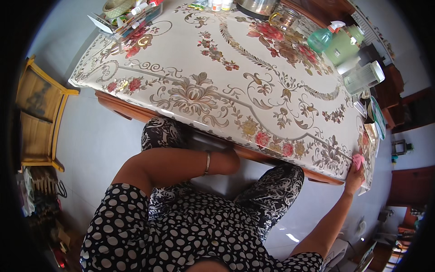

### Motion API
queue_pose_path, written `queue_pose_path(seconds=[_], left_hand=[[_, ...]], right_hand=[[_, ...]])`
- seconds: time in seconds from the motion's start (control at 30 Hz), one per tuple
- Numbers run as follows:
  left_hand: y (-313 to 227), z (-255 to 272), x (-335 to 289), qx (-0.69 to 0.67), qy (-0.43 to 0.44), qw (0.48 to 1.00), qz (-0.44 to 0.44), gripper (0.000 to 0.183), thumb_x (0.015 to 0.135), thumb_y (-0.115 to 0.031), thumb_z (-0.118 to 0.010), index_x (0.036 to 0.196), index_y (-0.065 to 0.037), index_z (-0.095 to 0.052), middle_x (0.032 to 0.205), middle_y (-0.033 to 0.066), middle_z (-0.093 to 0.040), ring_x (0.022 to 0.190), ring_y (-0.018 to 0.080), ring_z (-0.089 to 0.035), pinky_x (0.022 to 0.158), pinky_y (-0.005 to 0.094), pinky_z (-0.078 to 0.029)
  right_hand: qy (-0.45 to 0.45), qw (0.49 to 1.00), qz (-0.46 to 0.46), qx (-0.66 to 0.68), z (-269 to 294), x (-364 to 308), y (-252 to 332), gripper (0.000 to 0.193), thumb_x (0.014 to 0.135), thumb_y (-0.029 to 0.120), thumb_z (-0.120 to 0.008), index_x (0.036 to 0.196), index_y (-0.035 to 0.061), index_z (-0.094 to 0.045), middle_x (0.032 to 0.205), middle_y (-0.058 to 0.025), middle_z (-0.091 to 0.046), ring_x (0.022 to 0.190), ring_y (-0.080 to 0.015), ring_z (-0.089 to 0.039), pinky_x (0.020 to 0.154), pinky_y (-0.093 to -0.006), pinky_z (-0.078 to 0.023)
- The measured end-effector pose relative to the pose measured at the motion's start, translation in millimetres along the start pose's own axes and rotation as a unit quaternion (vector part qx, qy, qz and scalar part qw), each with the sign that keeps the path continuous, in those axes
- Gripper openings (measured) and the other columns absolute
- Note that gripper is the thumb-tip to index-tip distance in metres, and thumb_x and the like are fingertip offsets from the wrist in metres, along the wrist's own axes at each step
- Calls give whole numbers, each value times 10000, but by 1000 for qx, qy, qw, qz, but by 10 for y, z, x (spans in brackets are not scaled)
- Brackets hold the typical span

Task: The person wipes a dining table covered with a floral tablecloth using a pink cloth. The person moves the cloth in circular and back-and-forth motions across the table surface, cleaning around various items such as a kettle, bottles, and jars.

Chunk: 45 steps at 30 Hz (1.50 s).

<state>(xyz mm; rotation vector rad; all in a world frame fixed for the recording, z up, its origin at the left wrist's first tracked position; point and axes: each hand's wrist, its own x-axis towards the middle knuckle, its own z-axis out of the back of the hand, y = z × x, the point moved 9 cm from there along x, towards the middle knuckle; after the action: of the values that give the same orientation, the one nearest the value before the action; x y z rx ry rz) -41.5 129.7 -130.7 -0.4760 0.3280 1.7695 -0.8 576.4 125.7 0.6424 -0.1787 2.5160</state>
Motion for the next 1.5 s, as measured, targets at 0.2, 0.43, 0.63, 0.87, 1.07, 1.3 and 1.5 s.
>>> queue_pose_path(seconds=[0.2,0.43,0.63,0.87,1.07,1.3,1.5], left_hand=[[-88,76,-75,-6,23,1000,3,142,725,-110,-627,809,-77,-736,829,69,-699,688,216,-627,535,388,-480],[-166,275,-139,-49,-4,999,-14,148,728,-112,-629,826,-79,-735,847,68,-698,706,221,-629,551,394,-481],[-192,594,-160,-132,-72,987,-48,154,731,-113,-630,841,-81,-734,862,67,-698,722,225,-630,565,399,-482],[-128,728,-178,-164,-117,978,-56,162,735,-115,-632,858,-83,-733,880,67,-697,740,229,-632,582,405,-483],[-65,620,-142,-148,-117,981,-37,170,738,-116,-633,872,-85,-731,895,66,-696,756,233,-634,596,410,-484],[51,576,-190,-142,-116,983,-16,179,742,-118,-635,889,-87,-730,913,65,-695,774,238,-636,612,416,-486],[117,527,-203,-120,-98,988,-5,187,745,-120,-636,904,-89,-729,928,65,-694,790,242,-637,626,421,-487]], right_hand=[[21,982,125,143,500,-546,1464,419,902,196,-568,1304,107,-488,1240,-162,-536,1172,-334,-467,973,-412,-395],[60,922,290,249,938,-1050,2859,484,850,215,-606,1284,30,-499,1290,-162,-517,1217,-345,-458,1052,-427,-317],[98,872,395,270,1155,-1347,3890,591,676,-12,-671,1244,65,-526,1304,-144,-515,1223,-328,-461,1037,-419,-342],[158,774,544,284,1263,-1617,5129,713,594,-32,-710,1269,62,-501,1358,-107,-461,1271,-305,-408,1053,-413,-334],[102,710,626,304,1332,-1929,6145,581,712,74,-636,1274,64,-489,1359,-103,-446,1273,-287,-395,1055,-414,-320],[74,621,665,408,1491,-2325,7337,529,787,146,-631,1286,100,-464,1331,-87,-472,1280,-260,-387,1053,-394,-314],[104,651,619,427,1336,-2186,7949,500,838,317,-611,1282,132,-474,1335,-68,-480,1256,-254,-414,1052,-403,-292]])
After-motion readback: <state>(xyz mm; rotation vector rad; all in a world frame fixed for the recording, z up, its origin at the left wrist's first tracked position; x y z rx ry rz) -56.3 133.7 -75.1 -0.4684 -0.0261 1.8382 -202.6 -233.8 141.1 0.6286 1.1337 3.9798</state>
